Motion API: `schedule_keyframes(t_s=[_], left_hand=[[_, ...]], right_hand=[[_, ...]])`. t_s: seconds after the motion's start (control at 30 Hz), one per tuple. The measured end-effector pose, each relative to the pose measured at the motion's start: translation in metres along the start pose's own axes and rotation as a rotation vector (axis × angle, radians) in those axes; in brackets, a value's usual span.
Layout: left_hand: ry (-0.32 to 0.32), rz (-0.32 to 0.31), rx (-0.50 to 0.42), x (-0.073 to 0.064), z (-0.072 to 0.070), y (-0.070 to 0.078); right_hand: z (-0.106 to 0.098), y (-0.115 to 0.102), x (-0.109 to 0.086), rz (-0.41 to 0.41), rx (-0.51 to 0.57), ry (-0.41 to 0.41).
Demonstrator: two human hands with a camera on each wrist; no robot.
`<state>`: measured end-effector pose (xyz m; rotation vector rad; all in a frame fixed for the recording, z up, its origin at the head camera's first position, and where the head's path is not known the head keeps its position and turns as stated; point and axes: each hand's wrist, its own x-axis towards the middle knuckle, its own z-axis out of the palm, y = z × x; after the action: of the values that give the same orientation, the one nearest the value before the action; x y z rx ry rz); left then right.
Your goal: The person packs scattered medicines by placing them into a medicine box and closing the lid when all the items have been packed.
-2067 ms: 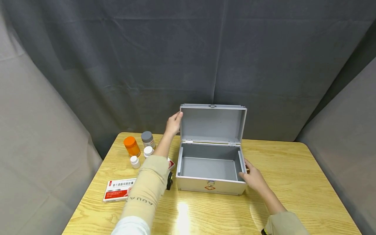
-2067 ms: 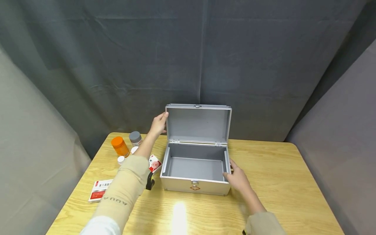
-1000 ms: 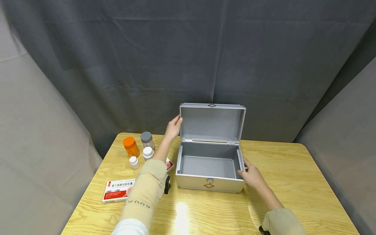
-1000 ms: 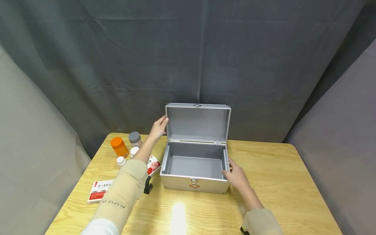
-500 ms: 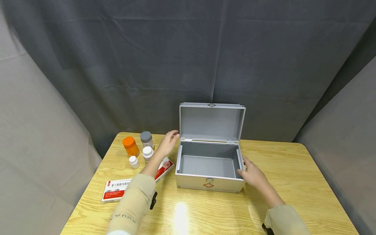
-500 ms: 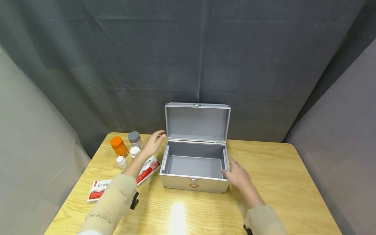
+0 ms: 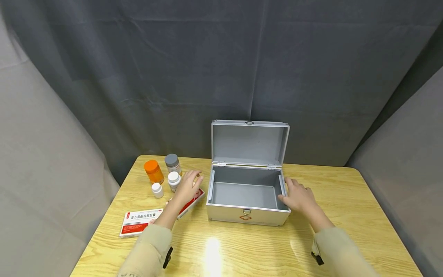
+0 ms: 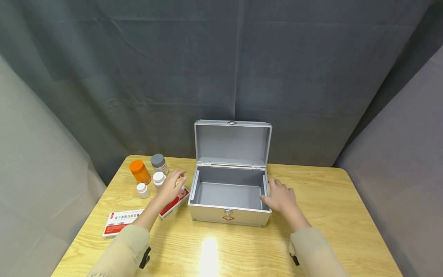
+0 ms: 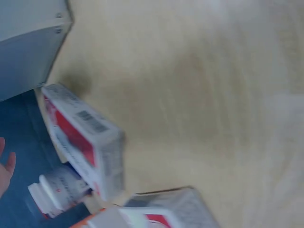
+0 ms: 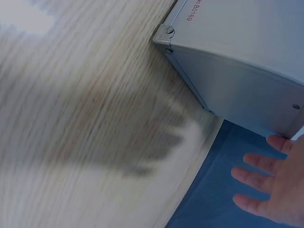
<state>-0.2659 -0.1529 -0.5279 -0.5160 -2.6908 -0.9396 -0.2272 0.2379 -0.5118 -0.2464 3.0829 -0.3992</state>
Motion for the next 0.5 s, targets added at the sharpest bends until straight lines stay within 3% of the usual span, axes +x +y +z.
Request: schedule_keyframes(t_s=[0.3, 0.5], left_hand=[[0.01, -0.008, 0.188, -0.033, 0.007, -0.021], [0.016, -0.014, 0.312, -0.048, 0.012, -0.029]], right_hand=[[-0.002, -0.005, 0.0, -0.013, -0.085, -0.016], [-0.004, -0.007, -0.001, -0.014, -0.108, -0.026]])
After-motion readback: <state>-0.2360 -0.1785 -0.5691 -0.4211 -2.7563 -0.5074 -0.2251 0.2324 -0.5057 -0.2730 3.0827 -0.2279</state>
